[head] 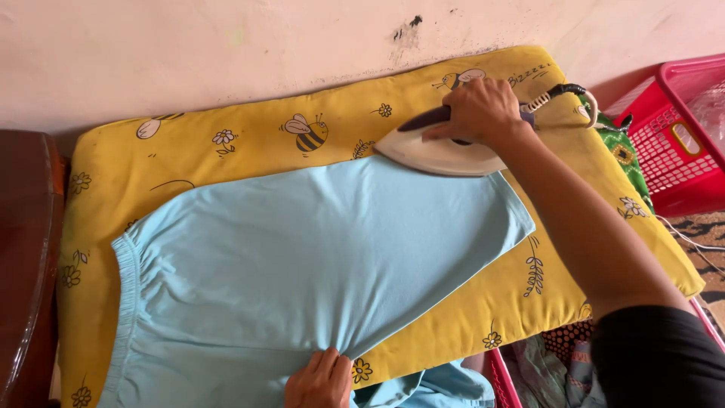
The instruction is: The person irons a light blue pair of shorts on a yellow ironing board, smoothing and folding them before placing them aside. Then, the person irons a light blue t-shirt with a cartoon graphic, smoothing the sleeves and body before folding it.
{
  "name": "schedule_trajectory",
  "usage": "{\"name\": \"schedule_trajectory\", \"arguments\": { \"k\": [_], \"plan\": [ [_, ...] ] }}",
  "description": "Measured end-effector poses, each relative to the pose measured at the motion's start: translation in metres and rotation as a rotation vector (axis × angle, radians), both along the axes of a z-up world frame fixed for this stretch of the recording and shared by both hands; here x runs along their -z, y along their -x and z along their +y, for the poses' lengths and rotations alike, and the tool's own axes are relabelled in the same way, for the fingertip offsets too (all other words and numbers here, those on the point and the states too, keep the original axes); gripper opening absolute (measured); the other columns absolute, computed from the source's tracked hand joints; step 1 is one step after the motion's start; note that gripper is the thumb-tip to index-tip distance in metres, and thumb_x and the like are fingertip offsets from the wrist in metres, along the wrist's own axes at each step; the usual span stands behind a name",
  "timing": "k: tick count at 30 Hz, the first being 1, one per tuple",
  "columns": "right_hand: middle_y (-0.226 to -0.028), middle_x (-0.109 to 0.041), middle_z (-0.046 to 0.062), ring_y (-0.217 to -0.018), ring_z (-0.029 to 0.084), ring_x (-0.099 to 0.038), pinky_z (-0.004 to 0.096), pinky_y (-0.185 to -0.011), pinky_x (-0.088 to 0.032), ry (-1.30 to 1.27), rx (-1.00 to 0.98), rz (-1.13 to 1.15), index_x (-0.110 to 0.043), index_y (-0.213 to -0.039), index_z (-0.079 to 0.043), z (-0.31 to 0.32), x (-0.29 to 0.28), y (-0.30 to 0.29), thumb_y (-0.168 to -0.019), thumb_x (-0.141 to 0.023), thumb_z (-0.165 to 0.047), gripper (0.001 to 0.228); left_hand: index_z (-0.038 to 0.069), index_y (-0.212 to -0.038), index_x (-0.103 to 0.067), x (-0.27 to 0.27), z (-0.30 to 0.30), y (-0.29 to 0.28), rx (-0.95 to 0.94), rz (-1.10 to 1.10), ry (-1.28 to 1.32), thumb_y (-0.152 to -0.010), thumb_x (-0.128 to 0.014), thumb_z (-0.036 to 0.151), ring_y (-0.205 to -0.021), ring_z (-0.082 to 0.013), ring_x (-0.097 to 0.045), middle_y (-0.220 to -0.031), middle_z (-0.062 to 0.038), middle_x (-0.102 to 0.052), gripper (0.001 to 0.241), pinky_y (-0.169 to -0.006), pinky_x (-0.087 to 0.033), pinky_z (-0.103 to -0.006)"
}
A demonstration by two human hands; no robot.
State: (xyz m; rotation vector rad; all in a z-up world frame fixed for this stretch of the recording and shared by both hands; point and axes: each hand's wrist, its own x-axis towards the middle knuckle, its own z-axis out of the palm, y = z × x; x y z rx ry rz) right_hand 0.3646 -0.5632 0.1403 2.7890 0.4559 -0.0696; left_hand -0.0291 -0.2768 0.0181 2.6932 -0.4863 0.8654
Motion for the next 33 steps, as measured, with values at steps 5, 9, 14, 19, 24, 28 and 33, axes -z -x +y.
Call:
{"name": "schedule_trajectory", "arguments": {
  "k": [5, 9, 14, 19, 24, 28, 33],
  "plan": [
    [-0.067, -0.068, 0.014, -0.069, 0.04, -0.069, 0.049, -0.059, -0.051, 0.036, -0.137, -0.026, -0.074, -0.08, -0.027, -0.023, 0.002, 0.111, -0.07, -0.056, -0.097, 0.074, 0.019, -0.065, -0.039, 0.033, 0.01, 0.003, 0.002, -0.038, -0.066, -0.088, -0.058, 0.018, -0.052, -0.0149, -0.04, -0.065, 0.004, -0.039, 0.03, -0.036, -0.026, -0.0319],
    [-0.051, -0.058, -0.005, -0.047, 0.021, -0.058, 0.042, -0.048, -0.046, -0.151, -0.287, 0.04, -0.062, -0.069, -0.029, -0.071, 0.008, 0.188, -0.072, -0.071, -0.086, 0.058, 0.021, -0.06, -0.038, 0.033, 0.008, -0.001, -0.006, -0.101, -0.017, -0.088, -0.055, 0.017, -0.047, -0.0112, -0.041, -0.06, 0.007, -0.042, 0.033, -0.035, -0.024, -0.0285],
    [-0.081, -0.077, 0.003, -0.076, 0.03, -0.076, 0.047, -0.069, -0.059, 0.101, 0.207, -0.005, -0.071, -0.093, -0.034, -0.097, -0.006, 0.157, -0.072, -0.047, -0.097, 0.07, 0.021, -0.062, -0.041, 0.052, 0.01, 0.004, -0.02, -0.063, -0.008, -0.092, -0.054, 0.025, -0.049, -0.0115, -0.043, -0.06, 0.007, -0.042, 0.033, -0.033, -0.026, -0.0299],
    [-0.105, -0.078, 0.022, -0.101, 0.044, -0.074, 0.051, -0.08, -0.059, 0.039, 0.471, -0.073, -0.078, -0.106, -0.025, -0.119, -0.007, 0.054, -0.073, -0.046, -0.101, 0.089, 0.022, -0.061, -0.039, 0.055, 0.004, -0.001, -0.073, -0.079, 0.026, -0.085, -0.056, 0.027, -0.047, -0.0127, -0.04, -0.059, 0.007, -0.04, 0.03, -0.033, -0.024, -0.0316],
    [-0.084, -0.076, 0.01, -0.085, 0.036, -0.073, 0.041, -0.069, -0.05, -0.012, 0.493, -0.193, -0.08, -0.099, -0.02, -0.137, 0.016, -0.042, -0.081, -0.05, -0.102, 0.089, 0.021, -0.111, -0.068, 0.185, 0.079, 0.016, 0.212, 0.926, 0.266, -0.095, -0.07, 0.065, -0.092, -0.0259, -0.07, -0.099, -0.006, -0.066, 0.046, -0.077, -0.056, -0.0376],
    [-0.082, -0.073, 0.01, -0.08, 0.03, -0.07, 0.041, -0.073, -0.048, 0.024, 0.477, -0.191, -0.066, -0.113, -0.012, -0.133, 0.025, -0.033, -0.086, -0.039, -0.104, 0.1, 0.033, -0.088, -0.078, 0.012, 0.124, -0.006, -0.393, 0.387, 0.277, -0.078, -0.074, 0.034, -0.077, -0.0177, -0.071, -0.085, 0.01, -0.073, 0.01, -0.066, -0.053, -0.0305],
    [-0.126, -0.064, 0.026, -0.119, 0.045, -0.059, 0.058, -0.082, -0.052, -0.579, 0.12, -0.316, -0.07, -0.13, -0.011, -0.095, 0.037, 0.097, -0.091, -0.072, -0.054, 0.059, 0.017, -0.127, -0.075, 0.014, 0.251, -0.01, -0.861, 0.165, -0.16, -0.096, -0.064, 0.057, -0.098, -0.0379, -0.067, -0.109, -0.013, -0.07, 0.052, -0.08, -0.052, -0.0484]
  ]
}}
